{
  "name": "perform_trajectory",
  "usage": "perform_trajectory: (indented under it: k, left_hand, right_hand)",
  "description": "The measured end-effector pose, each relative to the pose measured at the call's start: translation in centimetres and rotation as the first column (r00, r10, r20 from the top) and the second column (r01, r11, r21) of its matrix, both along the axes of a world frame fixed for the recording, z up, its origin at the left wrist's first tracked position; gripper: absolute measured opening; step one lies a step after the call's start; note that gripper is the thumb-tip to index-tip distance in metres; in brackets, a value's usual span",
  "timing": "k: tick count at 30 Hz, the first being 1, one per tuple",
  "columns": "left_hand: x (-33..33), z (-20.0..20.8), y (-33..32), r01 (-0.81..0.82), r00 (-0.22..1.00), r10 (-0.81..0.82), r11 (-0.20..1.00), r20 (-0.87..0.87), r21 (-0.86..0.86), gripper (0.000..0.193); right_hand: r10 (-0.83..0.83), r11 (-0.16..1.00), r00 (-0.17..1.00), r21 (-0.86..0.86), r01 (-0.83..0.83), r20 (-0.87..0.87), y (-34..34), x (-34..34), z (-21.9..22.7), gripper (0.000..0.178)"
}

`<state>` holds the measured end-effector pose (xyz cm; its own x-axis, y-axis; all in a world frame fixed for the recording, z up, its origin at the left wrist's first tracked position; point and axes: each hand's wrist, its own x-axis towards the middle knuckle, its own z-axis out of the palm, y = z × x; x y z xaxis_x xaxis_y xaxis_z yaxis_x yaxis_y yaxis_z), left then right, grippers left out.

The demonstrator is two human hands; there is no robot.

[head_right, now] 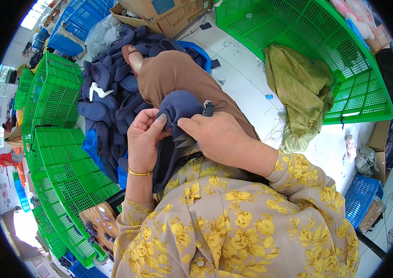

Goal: The person sits on the floor in a workshop and uses a blue-handled tool to stitch or attach a small component to the heel of a dark slip-on shoe. The person handles the shoe and tool repeatedly, working on the same item.

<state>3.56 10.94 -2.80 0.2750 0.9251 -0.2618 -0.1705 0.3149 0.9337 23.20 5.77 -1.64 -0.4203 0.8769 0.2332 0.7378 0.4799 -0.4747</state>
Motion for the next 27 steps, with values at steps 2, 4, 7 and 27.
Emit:
perform_trajectory:
  k: [2, 4, 7, 27]
  left_hand:
    - [0.0, -0.1, 0.0, -0.002, 1.0, 0.002, 1.0, 0.002, 0.001, 0.01]
    - [0.1, 0.0, 0.0, -0.01, 1.0, 0.01, 1.0, 0.008, -0.001, 0.01]
    - [0.2, 0.1, -0.1, -0.014, 1.0, 0.014, 1.0, 0.012, 0.004, 0.01]
    - [-0.4, 0.7, 0.8, 0.029, 0.998, -0.02, 0.989, 0.059, -0.142, 0.009]
  right_hand:
    - [-0.012, 0.999, 1.0, -0.043, 0.012, 0.002, -0.1, 0.0, 0.0, 0.051]
    - [0.005, 0.999, 1.0, -0.038, -0.004, 0.017, 0.1, 0.1, 0.2, 0.05]
    - [0.032, 0.998, 0.998, -0.052, -0.028, 0.063, 0.4, 0.2, 1.1, 0.048]
    - [-0.076, 0.988, 0.995, 0.137, 0.066, 0.067, 0.6, -1.3, 0.2, 0.021]
